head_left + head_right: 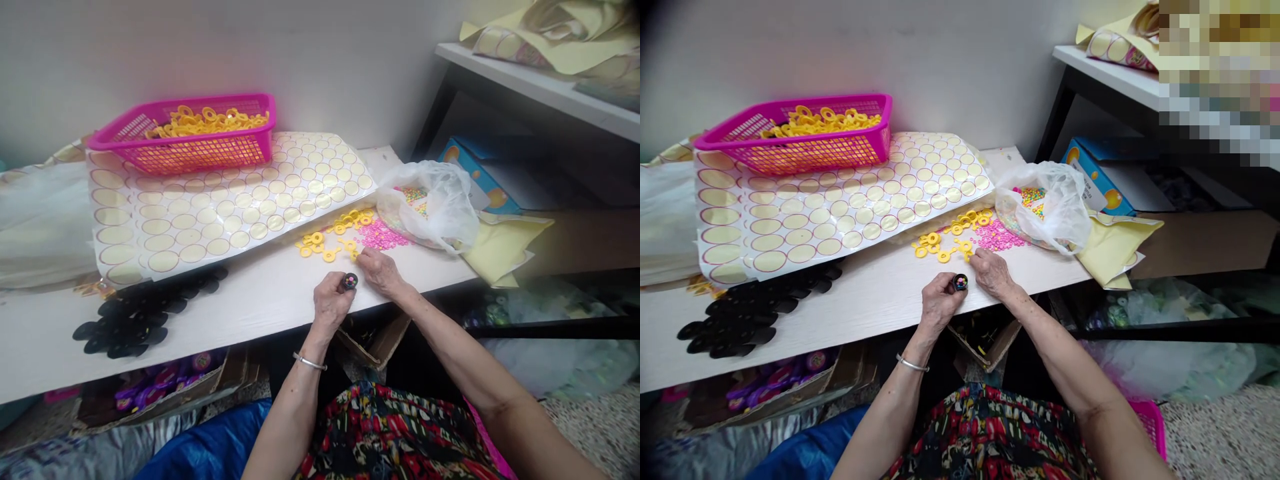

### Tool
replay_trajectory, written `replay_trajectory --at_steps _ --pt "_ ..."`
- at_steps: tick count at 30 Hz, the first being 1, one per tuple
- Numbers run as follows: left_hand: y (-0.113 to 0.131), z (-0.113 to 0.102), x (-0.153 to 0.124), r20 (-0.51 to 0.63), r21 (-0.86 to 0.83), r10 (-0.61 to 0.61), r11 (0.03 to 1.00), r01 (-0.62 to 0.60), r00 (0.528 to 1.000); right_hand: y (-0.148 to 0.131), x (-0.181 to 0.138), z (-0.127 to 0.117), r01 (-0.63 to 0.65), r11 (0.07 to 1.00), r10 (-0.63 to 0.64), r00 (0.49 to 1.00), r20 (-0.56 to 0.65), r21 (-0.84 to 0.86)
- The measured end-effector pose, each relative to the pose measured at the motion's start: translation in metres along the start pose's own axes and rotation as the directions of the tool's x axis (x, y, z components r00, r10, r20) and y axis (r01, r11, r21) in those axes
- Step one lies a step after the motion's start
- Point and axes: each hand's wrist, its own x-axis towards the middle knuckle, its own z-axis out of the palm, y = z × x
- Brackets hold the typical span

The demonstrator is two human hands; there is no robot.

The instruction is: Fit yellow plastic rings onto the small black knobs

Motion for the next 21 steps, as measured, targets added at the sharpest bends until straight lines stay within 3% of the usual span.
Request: replay_trajectory --at_steps 7,13,16,18,19,21 --pt "-0.003 -0.001 0.000 -0.018 -0.005 0.039 0.999 -0.039 0.999 0.002 0.001 0.000 -0.031 0.990 0.040 0.997 -0.065 0.135" --pt "-0.004 -0.002 0.000 -0.030 -0.080 0.047 0.996 -0.050 0.998 -0.003 0.011 0.006 -0.060 0.995 0.066 0.995 -0.070 0.086" --pt "-0.003 -0.008 0.001 -0.038 -0.241 -0.013 0.971 0.004 0.999 -0.003 0.014 0.003 -0.072 0.959 0.118 0.980 -0.158 0.273" --pt "0.001 -0.015 -0.001 -0.076 -0.409 -0.098 0.911 0.058 0.992 -0.004 0.011 -0.007 -0.075 0.845 0.229 0.946 -0.230 0.530" --pt "0.004 -0.019 -0.002 -0.092 -0.492 -0.145 0.867 0.082 0.985 -0.005 0.007 -0.014 -0.076 0.736 0.299 0.928 -0.222 0.673" --pt "0.014 -0.027 -0.006 -0.090 -0.634 -0.235 0.763 0.126 0.968 -0.012 -0.005 -0.030 -0.100 0.417 0.386 0.919 -0.076 0.903"
